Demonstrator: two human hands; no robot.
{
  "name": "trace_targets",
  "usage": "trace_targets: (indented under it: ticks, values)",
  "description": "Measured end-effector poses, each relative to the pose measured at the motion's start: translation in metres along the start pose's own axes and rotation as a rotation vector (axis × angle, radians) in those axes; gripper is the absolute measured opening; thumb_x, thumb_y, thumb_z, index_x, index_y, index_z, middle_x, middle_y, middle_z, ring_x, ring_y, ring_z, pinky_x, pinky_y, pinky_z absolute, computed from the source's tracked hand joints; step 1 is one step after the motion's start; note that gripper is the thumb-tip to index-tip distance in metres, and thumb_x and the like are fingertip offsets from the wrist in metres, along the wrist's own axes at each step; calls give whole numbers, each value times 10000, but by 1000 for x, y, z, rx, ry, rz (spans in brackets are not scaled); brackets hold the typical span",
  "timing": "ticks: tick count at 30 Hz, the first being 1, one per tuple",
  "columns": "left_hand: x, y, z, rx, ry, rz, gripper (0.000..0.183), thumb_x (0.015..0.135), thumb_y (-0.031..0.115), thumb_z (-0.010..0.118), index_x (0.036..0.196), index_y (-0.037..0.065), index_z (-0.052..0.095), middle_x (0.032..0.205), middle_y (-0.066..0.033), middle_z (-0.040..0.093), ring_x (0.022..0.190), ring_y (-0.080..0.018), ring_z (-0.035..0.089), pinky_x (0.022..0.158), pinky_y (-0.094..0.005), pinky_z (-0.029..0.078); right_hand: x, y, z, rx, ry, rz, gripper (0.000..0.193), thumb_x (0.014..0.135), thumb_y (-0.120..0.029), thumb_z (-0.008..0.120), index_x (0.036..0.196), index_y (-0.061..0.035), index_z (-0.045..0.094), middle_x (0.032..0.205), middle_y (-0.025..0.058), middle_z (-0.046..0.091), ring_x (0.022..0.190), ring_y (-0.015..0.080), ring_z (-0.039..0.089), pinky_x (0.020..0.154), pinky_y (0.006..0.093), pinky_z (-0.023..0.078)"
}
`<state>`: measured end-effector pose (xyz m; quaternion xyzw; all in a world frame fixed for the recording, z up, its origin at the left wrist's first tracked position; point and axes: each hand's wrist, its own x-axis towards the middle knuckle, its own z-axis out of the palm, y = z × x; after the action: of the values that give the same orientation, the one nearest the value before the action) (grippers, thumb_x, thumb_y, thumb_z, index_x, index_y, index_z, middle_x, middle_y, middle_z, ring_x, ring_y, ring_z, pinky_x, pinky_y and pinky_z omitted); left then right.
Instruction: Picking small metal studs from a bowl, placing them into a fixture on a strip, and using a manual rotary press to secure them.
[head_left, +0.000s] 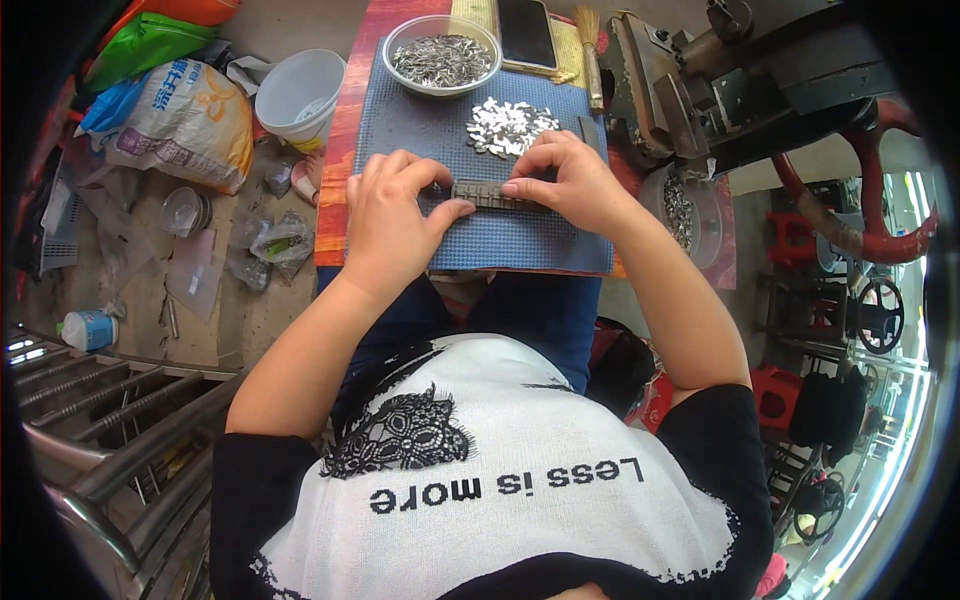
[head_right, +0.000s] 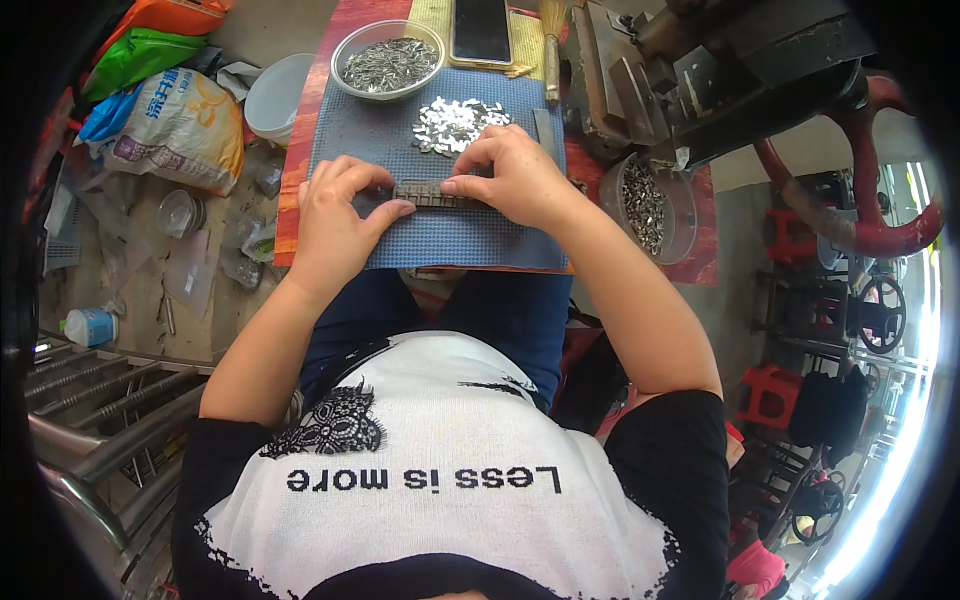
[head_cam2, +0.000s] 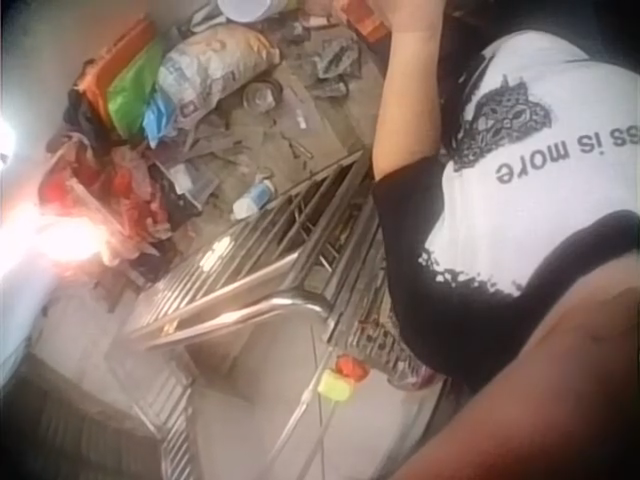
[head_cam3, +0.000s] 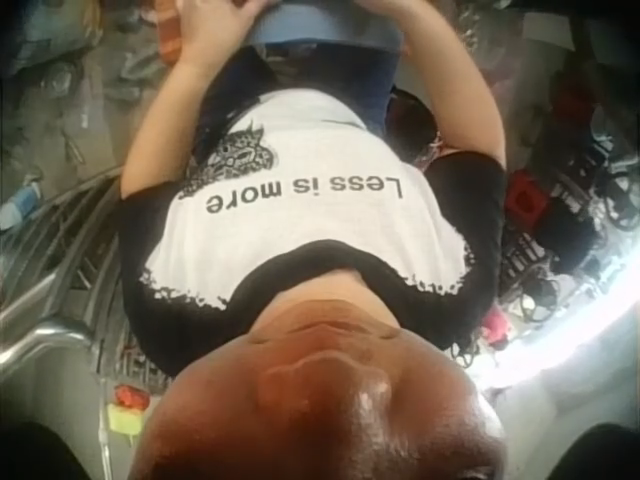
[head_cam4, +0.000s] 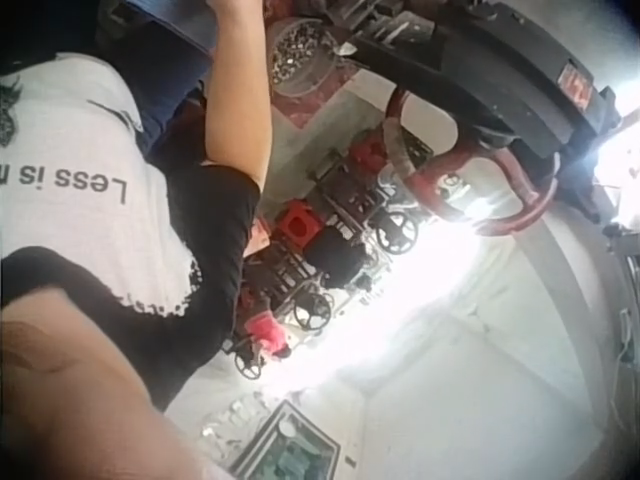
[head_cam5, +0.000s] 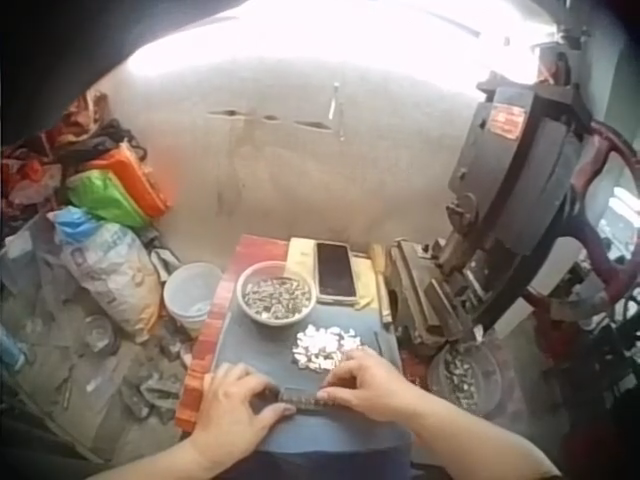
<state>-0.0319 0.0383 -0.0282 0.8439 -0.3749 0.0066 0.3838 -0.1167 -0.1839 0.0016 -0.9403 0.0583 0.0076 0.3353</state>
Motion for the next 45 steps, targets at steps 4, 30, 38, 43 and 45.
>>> trace_targets:
  ticks: [4, 30, 38, 43, 45]
  values:
    - [0, 0, 0, 6, 1, 0, 265, 729, 279, 854, 897, 115, 732, 911, 1, 644, 952, -209, 575, 868, -369, 371, 4, -7, 6, -49, 40, -18, 282, 779, -353, 833, 833, -87, 755, 885, 93, 619, 968, 292, 546, 863, 400, 466]
    - [1, -1, 1, -10, -38, -18, 257, 752, 303, 840, 895, 124, 725, 971, -27, 635, 1004, -231, 561, 889, -388, 364, -24, 14, -14, -10, 54, 35, 161, 807, -218, 813, 881, -80, 777, 871, 12, 589, 920, 182, 559, 857, 315, 446]
    - [-1, -1, 0, -11, -37, -7, 251, 754, 291, 838, 901, 124, 723, 958, -21, 629, 990, -221, 557, 870, -383, 360, -24, 10, -17, 30, 37, 75, 140, 821, -159, 794, 917, -59, 779, 854, 35, 637, 864, 178, 593, 810, 316, 470]
    - [0, -1, -1, -14, -32, 2, 251, 754, 289, 838, 904, 125, 722, 955, -16, 628, 982, -218, 556, 866, -383, 360, -24, 7, -18, 103, -2, 190, 161, 834, -165, 791, 940, -45, 772, 860, 60, 680, 841, 175, 622, 776, 308, 491]
    - [0, -1, 0, -11, -31, 9, 251, 754, 289, 838, 906, 126, 721, 955, -15, 629, 979, -217, 555, 864, -383, 360, -24, 1, -18, 133, -5, 241, 170, 837, -179, 791, 939, -44, 771, 865, 67, 683, 845, 174, 626, 778, 310, 494]
